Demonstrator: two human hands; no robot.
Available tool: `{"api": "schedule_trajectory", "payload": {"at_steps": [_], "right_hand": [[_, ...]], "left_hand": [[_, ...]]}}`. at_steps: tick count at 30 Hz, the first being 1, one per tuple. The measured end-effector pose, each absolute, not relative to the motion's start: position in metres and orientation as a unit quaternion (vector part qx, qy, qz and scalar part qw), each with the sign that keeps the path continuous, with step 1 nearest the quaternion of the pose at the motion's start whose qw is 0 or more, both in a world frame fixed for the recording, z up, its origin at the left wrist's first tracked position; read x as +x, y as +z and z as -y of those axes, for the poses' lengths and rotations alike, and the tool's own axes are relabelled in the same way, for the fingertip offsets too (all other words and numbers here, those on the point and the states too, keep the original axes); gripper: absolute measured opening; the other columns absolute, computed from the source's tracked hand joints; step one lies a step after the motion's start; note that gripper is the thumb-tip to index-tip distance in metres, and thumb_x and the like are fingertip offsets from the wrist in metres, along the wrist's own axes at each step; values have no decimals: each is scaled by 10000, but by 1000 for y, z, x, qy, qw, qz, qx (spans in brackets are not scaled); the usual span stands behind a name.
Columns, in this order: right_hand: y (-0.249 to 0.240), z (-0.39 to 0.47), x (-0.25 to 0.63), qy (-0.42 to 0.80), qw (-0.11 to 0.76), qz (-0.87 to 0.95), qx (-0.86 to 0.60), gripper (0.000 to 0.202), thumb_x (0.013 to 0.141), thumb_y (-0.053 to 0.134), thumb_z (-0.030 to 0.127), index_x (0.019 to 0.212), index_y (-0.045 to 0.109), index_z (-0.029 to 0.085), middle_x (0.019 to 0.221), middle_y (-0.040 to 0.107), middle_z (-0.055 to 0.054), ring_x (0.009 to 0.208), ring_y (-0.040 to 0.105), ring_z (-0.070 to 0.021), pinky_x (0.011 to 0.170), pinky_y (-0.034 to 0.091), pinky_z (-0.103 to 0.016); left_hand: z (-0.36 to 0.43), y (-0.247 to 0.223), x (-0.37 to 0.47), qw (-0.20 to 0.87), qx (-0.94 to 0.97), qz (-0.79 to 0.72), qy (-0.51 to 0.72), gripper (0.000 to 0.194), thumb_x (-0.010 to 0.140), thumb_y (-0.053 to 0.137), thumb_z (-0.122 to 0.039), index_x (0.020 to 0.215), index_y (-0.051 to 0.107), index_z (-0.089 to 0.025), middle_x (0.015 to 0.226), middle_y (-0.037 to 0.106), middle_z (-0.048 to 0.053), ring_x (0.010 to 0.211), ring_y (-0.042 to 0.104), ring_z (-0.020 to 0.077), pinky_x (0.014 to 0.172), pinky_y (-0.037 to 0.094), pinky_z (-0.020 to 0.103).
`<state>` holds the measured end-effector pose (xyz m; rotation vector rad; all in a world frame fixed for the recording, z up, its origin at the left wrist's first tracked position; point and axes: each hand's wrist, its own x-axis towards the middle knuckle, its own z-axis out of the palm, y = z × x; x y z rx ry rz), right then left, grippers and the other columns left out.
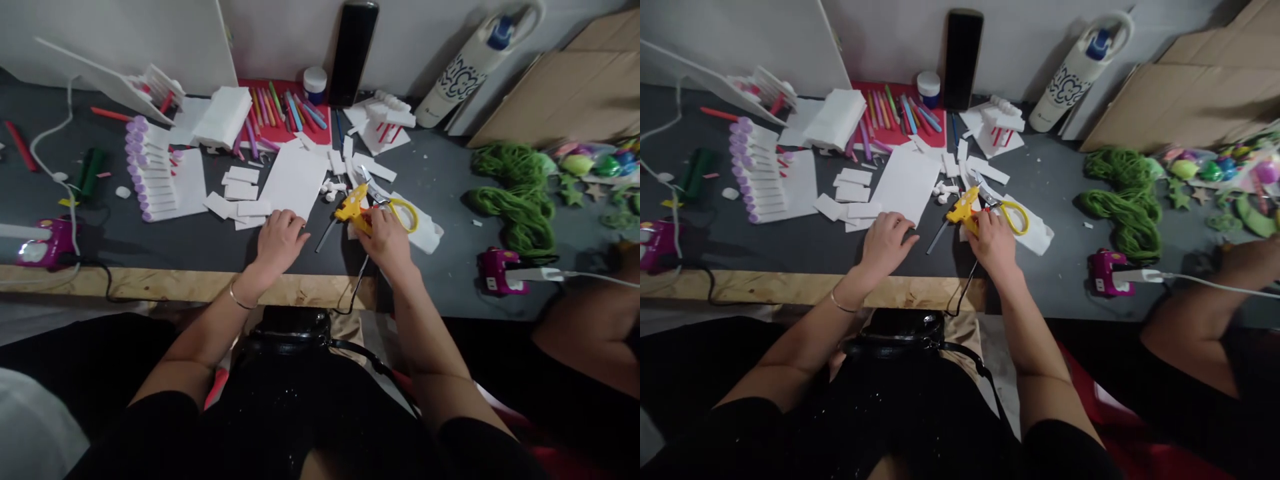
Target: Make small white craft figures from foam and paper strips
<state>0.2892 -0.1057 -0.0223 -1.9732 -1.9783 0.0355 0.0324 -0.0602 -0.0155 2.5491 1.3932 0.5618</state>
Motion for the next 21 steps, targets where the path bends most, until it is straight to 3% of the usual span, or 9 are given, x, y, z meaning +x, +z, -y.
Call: {"api": "schedule_trajectory", "payload": {"at_steps": [5, 9, 16, 18, 21], "right_hand": [[-27, 96, 288, 17, 208, 683, -700, 204, 964, 541, 295, 1095, 639, 174, 1014, 701, -176, 940, 619, -311, 823, 502, -460], [-21, 94, 291, 12, 216, 688, -693, 223, 942, 579, 307, 1106, 653, 177, 1019, 710, -157, 943, 628, -302, 826, 509, -447], [3, 74, 286, -4, 270, 671, -691, 179, 973, 544, 297, 1065, 683, 230, 995, 712, -120, 962, 614, -294, 870, 506, -462], [7, 65, 279, 5, 286, 679, -676, 182, 974, 537, 271, 1061, 693, 233, 1049, 724, -124, 1019, 622, -304, 917, 506, -480], [8, 54, 268, 42, 302, 725, -618, 258, 976, 544, 237, 1191, 687, 252, 1256, 727, -112, 1185, 622, -304, 1061, 475, -512]], "left_hand": [[19, -11, 56, 77, 878, -445, 160, 92, 962, 664, -228, 1008, 735, -191, 1066, 697, 148, 1090, 586, 341, 907, 454, 467], [-5, -12, 90, 78, 885, -431, 161, 277, 923, 744, -321, 1131, 712, -141, 1181, 675, 189, 1182, 560, 378, 969, 425, 481], [-16, -11, 101, 110, 860, -461, 187, 163, 962, 600, -211, 1086, 691, -155, 1173, 695, 185, 1208, 577, 370, 997, 412, 482], [-14, -9, 95, 158, 831, -480, 232, 88, 933, 630, -208, 1003, 678, -184, 1087, 721, 142, 1127, 609, 328, 974, 432, 454], [-10, -3, 86, 357, 753, -463, 302, 41, 887, 670, -190, 907, 635, -197, 879, 713, 42, 868, 641, 203, 838, 480, 338]]}}
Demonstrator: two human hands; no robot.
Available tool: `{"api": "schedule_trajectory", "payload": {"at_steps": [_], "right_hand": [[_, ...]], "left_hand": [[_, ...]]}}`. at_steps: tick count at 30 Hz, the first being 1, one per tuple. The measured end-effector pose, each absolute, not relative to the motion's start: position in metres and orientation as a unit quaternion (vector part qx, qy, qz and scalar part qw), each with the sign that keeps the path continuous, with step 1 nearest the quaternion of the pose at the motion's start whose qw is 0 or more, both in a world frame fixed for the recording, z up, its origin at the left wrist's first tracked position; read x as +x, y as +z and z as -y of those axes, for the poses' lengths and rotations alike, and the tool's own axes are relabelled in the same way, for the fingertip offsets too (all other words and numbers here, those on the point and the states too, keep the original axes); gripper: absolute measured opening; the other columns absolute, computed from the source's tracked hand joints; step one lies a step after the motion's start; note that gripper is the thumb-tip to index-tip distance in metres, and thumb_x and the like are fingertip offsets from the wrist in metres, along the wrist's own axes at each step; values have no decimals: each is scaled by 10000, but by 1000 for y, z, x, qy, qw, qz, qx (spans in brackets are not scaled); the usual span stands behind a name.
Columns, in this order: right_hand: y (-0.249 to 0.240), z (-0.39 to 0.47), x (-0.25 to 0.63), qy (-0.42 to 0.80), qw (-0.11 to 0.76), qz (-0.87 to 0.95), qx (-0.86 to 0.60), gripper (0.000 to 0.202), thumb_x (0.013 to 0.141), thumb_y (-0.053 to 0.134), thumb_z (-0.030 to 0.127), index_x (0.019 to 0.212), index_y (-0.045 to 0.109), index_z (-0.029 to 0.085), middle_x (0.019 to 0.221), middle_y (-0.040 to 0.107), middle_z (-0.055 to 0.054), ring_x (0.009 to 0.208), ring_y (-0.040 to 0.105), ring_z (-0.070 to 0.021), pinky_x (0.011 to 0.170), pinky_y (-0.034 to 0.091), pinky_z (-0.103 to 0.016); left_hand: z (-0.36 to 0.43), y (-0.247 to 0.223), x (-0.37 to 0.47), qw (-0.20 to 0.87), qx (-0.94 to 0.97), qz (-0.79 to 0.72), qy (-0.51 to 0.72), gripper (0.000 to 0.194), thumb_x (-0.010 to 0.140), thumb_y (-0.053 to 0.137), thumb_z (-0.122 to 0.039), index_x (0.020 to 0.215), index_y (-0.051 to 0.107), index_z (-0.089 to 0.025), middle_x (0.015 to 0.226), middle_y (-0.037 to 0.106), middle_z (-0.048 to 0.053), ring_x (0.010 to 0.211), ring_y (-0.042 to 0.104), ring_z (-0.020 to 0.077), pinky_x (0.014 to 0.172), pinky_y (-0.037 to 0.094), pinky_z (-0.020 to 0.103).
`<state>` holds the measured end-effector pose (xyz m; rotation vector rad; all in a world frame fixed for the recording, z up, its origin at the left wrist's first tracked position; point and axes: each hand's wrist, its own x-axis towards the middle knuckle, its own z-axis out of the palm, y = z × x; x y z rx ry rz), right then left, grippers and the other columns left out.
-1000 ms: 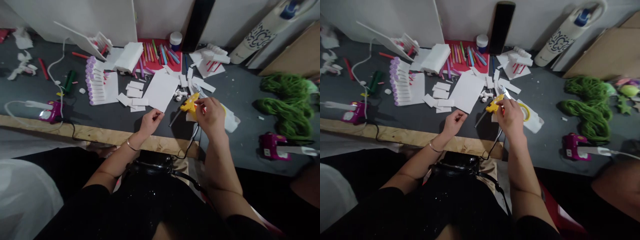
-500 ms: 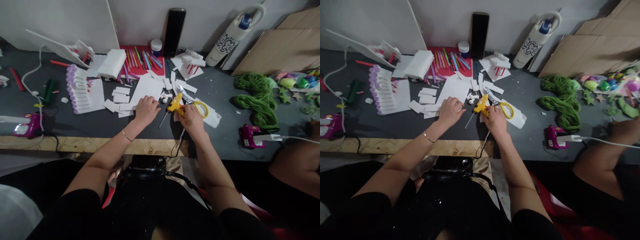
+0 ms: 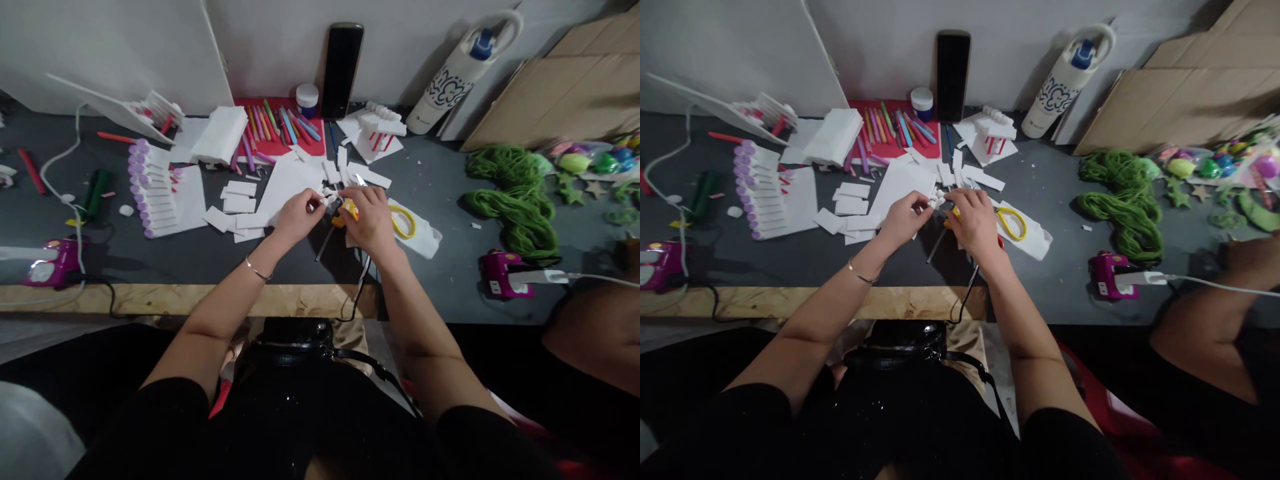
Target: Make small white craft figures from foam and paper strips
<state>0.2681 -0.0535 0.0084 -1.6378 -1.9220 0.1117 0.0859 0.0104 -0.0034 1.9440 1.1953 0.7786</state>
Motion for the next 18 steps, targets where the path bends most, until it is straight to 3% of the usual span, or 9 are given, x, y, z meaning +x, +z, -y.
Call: {"api": "schedule_trajectory", "payload": {"at_steps": [3, 5, 11, 18], "right_hand": [[5, 47, 261, 99, 310, 753, -572, 303, 970, 571, 216, 1246, 684, 269, 1294, 740, -91, 1219, 637, -290, 1088, 472, -509], [2, 46, 259, 130, 321, 747, -568, 245, 976, 587, 237, 1186, 711, 260, 1194, 776, -84, 1132, 675, -274, 1022, 506, -475], [-2, 50, 256, 124, 378, 730, -555, 162, 995, 599, 266, 1039, 754, 255, 985, 791, -60, 964, 695, -238, 906, 533, -417], [-1, 49, 248, 137, 421, 706, -552, 95, 962, 654, 292, 925, 738, 267, 984, 794, -53, 985, 712, -234, 912, 545, -410]], "left_hand": [[-6, 1, 79, 559, 644, -410, 323, 68, 884, 674, -208, 878, 608, -190, 733, 675, -21, 678, 607, 123, 711, 474, 255], [-3, 2, 76, 619, 595, -394, 328, 72, 883, 681, -210, 870, 615, -183, 711, 675, -29, 649, 607, 107, 690, 474, 242], [2, 2, 76, 681, 518, -370, 363, 102, 891, 743, -237, 917, 671, -170, 731, 679, -17, 642, 607, 81, 598, 421, 203], [0, -2, 77, 695, 495, -364, 374, 228, 872, 802, -292, 814, 617, -172, 671, 655, -30, 609, 583, 61, 572, 416, 173]]}}
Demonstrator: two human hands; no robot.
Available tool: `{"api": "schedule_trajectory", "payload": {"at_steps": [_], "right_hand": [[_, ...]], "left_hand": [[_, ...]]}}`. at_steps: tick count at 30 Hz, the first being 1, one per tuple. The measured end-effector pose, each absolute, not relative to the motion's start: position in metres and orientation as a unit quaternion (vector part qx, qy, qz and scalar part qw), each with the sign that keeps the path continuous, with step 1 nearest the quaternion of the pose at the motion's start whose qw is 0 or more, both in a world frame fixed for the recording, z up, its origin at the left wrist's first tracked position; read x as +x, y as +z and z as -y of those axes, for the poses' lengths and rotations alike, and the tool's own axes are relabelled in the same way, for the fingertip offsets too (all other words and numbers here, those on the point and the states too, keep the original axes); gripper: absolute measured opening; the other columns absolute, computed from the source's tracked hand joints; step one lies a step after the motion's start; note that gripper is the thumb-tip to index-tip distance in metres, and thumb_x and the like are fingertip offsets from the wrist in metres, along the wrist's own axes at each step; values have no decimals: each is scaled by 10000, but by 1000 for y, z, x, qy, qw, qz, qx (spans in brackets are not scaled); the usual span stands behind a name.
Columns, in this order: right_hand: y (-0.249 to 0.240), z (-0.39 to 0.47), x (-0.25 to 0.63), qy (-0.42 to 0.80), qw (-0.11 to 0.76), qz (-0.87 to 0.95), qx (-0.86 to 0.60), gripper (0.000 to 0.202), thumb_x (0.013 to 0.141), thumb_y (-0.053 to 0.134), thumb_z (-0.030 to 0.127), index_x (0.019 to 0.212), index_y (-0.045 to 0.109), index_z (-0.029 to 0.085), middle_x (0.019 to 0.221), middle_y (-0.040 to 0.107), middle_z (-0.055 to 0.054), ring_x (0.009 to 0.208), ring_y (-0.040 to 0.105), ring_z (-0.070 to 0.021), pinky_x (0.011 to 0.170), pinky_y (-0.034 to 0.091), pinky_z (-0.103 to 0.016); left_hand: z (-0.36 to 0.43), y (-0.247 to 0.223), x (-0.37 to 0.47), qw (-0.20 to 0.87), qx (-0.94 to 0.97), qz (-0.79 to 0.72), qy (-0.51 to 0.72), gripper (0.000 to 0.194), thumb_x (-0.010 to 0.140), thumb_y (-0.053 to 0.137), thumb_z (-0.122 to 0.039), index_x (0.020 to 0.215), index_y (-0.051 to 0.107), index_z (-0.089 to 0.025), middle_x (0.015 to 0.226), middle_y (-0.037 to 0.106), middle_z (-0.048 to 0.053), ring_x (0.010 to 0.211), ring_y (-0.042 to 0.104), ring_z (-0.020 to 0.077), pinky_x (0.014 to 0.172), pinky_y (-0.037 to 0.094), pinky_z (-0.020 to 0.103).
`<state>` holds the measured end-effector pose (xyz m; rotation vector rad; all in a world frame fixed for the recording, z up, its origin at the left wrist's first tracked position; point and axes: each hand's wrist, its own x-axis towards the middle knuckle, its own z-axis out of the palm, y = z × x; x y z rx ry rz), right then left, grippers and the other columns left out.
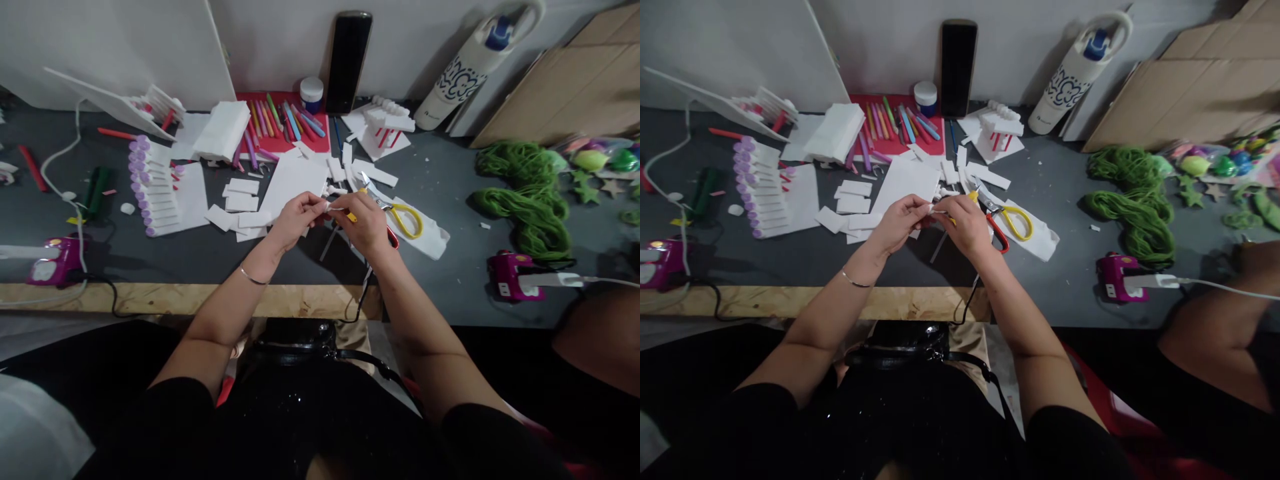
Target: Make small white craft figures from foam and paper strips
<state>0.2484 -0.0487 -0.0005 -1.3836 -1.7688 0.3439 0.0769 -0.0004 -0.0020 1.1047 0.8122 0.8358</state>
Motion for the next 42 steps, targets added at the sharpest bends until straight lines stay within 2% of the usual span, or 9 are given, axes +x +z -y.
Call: {"api": "schedule_trajectory", "payload": {"at_steps": [4, 8, 13, 16, 19, 25, 30, 35, 42], "right_hand": [[1, 48, 240, 194, 479, 641, -567, 79, 906, 710, 302, 844, 729, 257, 890, 787, -23, 822, 703, -183, 799, 553, -353], [-1, 44, 234, 317, 542, 548, -553, 269, 820, 798, 485, 800, 736, 224, 701, 731, 17, 586, 616, -111, 592, 493, -268], [-7, 35, 230, 417, 558, 493, -522, 411, 735, 831, 614, 775, 721, 220, 625, 683, 43, 554, 610, -93, 554, 491, -243], [-11, 34, 229, 330, 578, 528, -528, 244, 823, 793, 469, 812, 726, 234, 735, 745, 26, 637, 668, -108, 623, 540, -265], [-14, 36, 232, 199, 551, 615, -527, 100, 903, 707, 329, 845, 732, 253, 848, 785, 11, 787, 727, -140, 736, 582, -305], [-22, 38, 235, 65, 554, 699, -449, 149, 972, 648, 240, 878, 757, 279, 917, 817, 1, 901, 767, -155, 832, 602, -323], [-25, 42, 228, 199, 598, 604, -487, 57, 892, 745, 309, 869, 758, 259, 824, 789, 8, 749, 735, -138, 699, 585, -296], [-24, 45, 225, 416, 626, 472, -461, 348, 753, 852, 574, 834, 730, 259, 726, 721, 49, 630, 662, -93, 641, 568, -262], [-15, 47, 229, 541, 589, 422, -427, 432, 639, 925, 595, 754, 701, 244, 642, 655, 69, 581, 604, -76, 590, 550, -240]], "left_hand": [[-2, -11, 77, 635, 549, -336, 428, 335, 828, 846, -440, 878, 638, -182, 726, 661, -30, 654, 596, 75, 615, 460, 194], [-2, -16, 73, 515, 648, -311, 468, 495, 848, 749, -673, 908, 655, -191, 821, 699, 9, 739, 635, 113, 691, 506, 243], [1, -15, 70, 378, 720, -320, 487, 481, 950, 615, -676, 942, 692, -202, 926, 728, 46, 866, 667, 142, 814, 520, 290], [0, -16, 72, 488, 653, -339, 470, 537, 902, 643, -725, 1042, 655, -207, 818, 702, 12, 730, 653, 122, 689, 515, 262], [-2, -17, 71, 637, 540, -349, 425, 554, 897, 622, -752, 973, 618, -203, 685, 647, -18, 595, 601, 103, 560, 455, 235], [-2, -12, 66, 743, 443, -310, 395, 550, 697, 907, -614, 776, 564, -191, 643, 611, -55, 603, 588, 60, 560, 409, 187], [3, -14, 74, 706, 440, -305, 464, 588, 594, 962, -599, 759, 572, -191, 644, 610, -72, 592, 573, 45, 568, 404, 186], [9, -9, 78, 734, 422, -270, 458, 533, 632, 964, -555, 764, 595, -194, 647, 593, -72, 600, 553, 46, 587, 417, 193], [7, -6, 69, 761, 454, -257, 386, 519, 613, 983, -534, 782, 635, -186, 713, 622, -45, 619, 532, 55, 570, 388, 209]]}}
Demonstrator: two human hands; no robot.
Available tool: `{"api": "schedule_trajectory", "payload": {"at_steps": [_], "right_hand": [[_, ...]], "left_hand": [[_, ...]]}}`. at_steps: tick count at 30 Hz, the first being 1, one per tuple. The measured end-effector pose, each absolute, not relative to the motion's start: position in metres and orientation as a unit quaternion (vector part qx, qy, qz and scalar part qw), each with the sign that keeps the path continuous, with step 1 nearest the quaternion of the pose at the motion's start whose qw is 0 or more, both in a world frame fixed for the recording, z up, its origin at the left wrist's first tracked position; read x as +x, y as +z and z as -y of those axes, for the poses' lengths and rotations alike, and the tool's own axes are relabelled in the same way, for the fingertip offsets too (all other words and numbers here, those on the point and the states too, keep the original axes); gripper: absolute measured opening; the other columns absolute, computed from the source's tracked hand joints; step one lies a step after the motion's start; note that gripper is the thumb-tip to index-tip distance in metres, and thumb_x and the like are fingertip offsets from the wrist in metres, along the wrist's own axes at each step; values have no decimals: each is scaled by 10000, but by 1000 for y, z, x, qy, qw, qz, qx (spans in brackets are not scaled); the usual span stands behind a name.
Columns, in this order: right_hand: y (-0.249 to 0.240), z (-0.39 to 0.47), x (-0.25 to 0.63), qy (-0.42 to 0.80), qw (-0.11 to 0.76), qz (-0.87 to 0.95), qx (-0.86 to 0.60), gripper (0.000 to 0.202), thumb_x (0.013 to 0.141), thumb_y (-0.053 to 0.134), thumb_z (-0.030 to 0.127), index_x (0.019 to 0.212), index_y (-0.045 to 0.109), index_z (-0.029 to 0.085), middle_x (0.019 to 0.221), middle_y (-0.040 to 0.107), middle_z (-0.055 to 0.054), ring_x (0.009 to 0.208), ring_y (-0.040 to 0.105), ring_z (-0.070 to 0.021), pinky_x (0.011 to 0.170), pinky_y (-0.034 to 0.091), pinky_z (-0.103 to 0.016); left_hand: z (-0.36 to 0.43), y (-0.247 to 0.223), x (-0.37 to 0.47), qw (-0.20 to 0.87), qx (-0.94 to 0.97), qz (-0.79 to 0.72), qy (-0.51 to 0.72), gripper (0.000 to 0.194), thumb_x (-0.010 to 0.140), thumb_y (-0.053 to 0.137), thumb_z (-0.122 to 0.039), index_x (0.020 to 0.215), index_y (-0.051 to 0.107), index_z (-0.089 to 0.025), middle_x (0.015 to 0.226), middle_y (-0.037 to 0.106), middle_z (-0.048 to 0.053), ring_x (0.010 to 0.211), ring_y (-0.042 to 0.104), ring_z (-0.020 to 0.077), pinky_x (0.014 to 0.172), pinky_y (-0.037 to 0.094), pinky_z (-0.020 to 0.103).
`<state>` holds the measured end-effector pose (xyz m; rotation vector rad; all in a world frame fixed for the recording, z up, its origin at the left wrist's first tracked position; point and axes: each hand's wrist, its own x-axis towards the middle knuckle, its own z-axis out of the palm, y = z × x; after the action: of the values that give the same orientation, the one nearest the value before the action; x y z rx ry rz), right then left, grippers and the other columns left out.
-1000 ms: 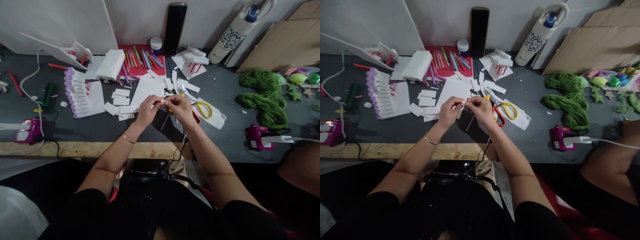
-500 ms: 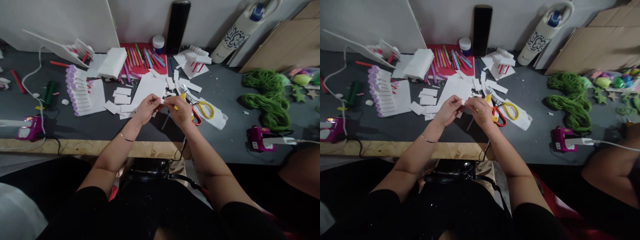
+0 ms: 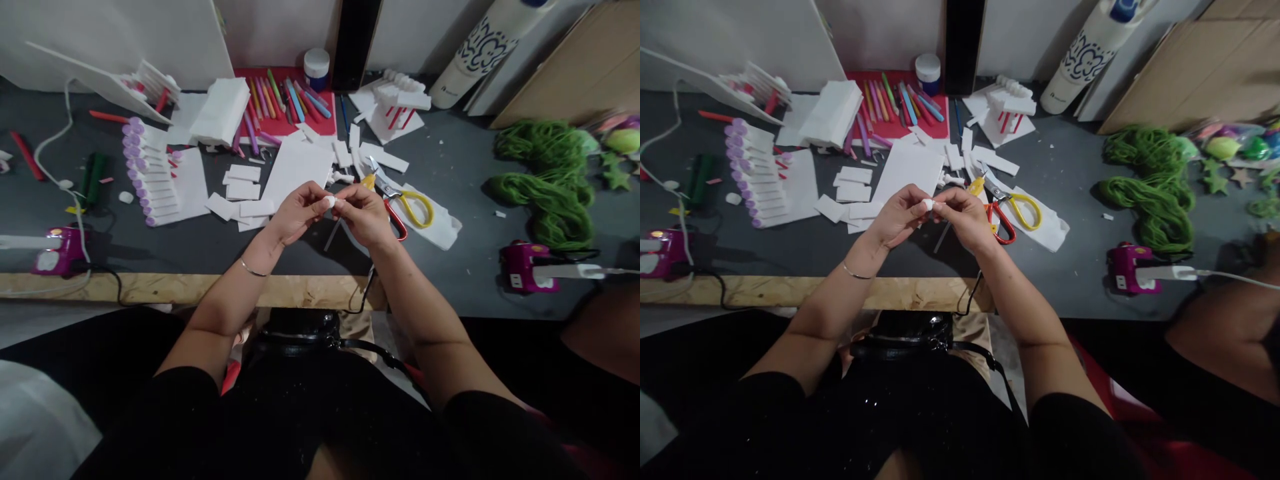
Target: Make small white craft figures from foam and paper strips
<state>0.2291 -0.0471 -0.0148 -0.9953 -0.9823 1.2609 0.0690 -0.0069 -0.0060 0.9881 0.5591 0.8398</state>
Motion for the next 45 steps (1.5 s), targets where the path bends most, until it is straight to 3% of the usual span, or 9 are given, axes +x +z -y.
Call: {"api": "schedule_trajectory", "payload": {"at_steps": [4, 9, 13, 17, 21, 25, 32, 38, 45], "right_hand": [[-14, 46, 232, 595, 565, 388, -420, 436, 589, 966, 554, 714, 700, 232, 624, 639, 69, 566, 576, -69, 550, 525, -217], [-15, 44, 233, 623, 567, 348, -412, 438, 607, 964, 544, 731, 686, 229, 607, 591, 79, 573, 557, -63, 576, 528, -208], [-18, 44, 232, 614, 573, 348, -417, 470, 626, 935, 592, 748, 656, 235, 591, 538, 87, 587, 558, -76, 593, 530, -224], [-24, 46, 230, 562, 567, 411, -441, 513, 684, 852, 690, 815, 619, 252, 651, 574, 73, 609, 573, -94, 632, 557, -270], [-23, 50, 228, 424, 581, 496, -486, 474, 802, 754, 697, 1000, 632, 284, 802, 671, 43, 638, 599, -103, 645, 549, -283], [-15, 56, 229, 286, 567, 577, -514, 338, 906, 699, 571, 1057, 699, 269, 977, 753, -11, 729, 656, -129, 686, 552, -301], [-18, 55, 239, 132, 505, 669, -529, 162, 989, 593, 363, 1019, 708, 251, 931, 762, -44, 863, 704, -183, 814, 572, -366], [-25, 51, 242, 61, 476, 711, -514, 212, 1020, 519, 274, 1138, 695, 289, 1051, 769, -53, 1004, 710, -211, 934, 566, -433], [-29, 47, 247, 51, 457, 729, -507, 166, 1023, 562, 340, 1111, 699, 306, 1066, 749, -46, 1052, 692, -232, 981, 542, -470]], "left_hand": [[5, -12, 71, 722, 501, -261, 399, 517, 645, 967, -539, 737, 604, -182, 661, 577, -62, 588, 475, 45, 578, 387, 204], [6, -15, 75, 600, 564, -296, 483, 527, 656, 927, -623, 891, 686, -218, 806, 640, -31, 738, 595, 88, 711, 506, 227], [12, -12, 71, 444, 669, -326, 499, 427, 811, 807, -637, 944, 752, -235, 997, 715, 43, 845, 656, 138, 787, 551, 285], [18, -12, 70, 382, 698, -346, 497, 423, 889, 722, -642, 945, 773, -226, 984, 746, 66, 908, 689, 173, 832, 567, 311], [21, -16, 76, 435, 639, -368, 517, 461, 851, 751, -664, 950, 763, -214, 959, 758, 51, 870, 707, 154, 807, 577, 286], [18, -19, 81, 526, 563, -364, 523, 501, 755, 833, -671, 920, 748, -207, 858, 745, 8, 765, 702, 126, 765, 588, 273], [13, -17, 80, 624, 502, -345, 490, 523, 671, 887, -675, 856, 730, -212, 816, 721, -17, 723, 687, 102, 677, 581, 228], [13, -13, 76, 677, 478, -336, 448, 347, 818, 865, -478, 1058, 767, -247, 919, 759, -7, 773, 719, 94, 775, 606, 235], [11, -18, 76, 689, 463, -359, 427, 234, 885, 818, -419, 1009, 791, -222, 934, 780, 17, 780, 735, 96, 805, 634, 250]]}}
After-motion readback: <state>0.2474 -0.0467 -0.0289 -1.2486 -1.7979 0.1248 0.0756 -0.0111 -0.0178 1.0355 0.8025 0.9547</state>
